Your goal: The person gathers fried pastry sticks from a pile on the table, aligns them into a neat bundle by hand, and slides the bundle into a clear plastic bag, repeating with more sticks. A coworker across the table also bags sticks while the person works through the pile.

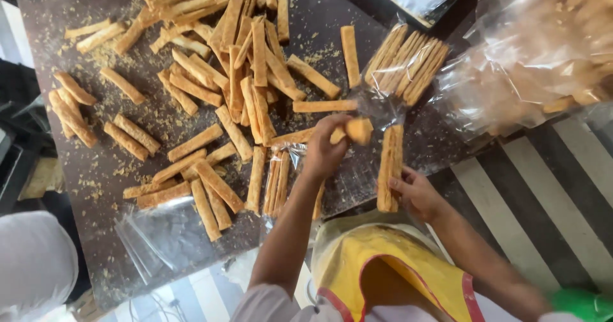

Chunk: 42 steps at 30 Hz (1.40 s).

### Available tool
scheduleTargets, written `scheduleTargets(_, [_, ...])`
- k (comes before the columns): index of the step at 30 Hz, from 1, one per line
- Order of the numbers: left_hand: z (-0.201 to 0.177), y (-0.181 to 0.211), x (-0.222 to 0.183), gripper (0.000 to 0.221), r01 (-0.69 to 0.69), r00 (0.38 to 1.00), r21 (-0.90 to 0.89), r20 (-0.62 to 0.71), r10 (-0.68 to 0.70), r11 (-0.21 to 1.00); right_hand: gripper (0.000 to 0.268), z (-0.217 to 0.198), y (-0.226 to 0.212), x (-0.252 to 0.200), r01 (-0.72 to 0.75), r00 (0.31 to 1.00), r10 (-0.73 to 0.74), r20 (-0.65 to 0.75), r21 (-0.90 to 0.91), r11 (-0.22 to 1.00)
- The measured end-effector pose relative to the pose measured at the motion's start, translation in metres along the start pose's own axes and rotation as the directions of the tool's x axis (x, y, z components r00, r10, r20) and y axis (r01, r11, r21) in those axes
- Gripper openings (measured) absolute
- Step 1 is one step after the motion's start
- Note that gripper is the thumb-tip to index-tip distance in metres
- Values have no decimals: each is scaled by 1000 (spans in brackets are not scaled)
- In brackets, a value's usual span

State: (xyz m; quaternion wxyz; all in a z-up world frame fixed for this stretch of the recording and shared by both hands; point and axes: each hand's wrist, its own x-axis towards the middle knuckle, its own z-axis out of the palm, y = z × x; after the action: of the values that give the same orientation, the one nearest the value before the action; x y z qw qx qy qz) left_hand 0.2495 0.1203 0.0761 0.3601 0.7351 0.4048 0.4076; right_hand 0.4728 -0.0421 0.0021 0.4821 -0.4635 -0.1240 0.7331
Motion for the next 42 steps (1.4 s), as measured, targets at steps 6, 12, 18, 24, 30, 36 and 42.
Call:
scheduleTargets(6, [8,35,-66,44,44,989,13,139,-45,999,39,10,-24,36,-96,931,52,360,106,990])
scheduleTargets(12, [7,64,-113,31,157,969,-215,-154,-192,964,41,60,-38,30,-88,938,90,335,-24,996])
scheduleTargets(18, [10,62,-144,59,216,941,-34,-258,-218,976,44,83,-7,36,-11,948,70,311,-186,982])
scheduleTargets(24, [-7,68,-175,94,353,896,361,-396,-201,863,36,123,44,25,100,957,-32,288,-225,969])
scheduleTargets(30, [-27,48,-239,91,441,815,264,-519,-259,858,41,153,95,-3,153,948,-18,317,-407,901])
scheduleTargets(36, [-86,48,-347,77,619,629,93,-654,-421,780,38,159,96,22,489,837,-170,519,-574,657])
scheduleTargets(42, [-95,39,-448,78,640,719,336,-580,-384,692,16,176,69,76,780,502,-216,837,-546,-305])
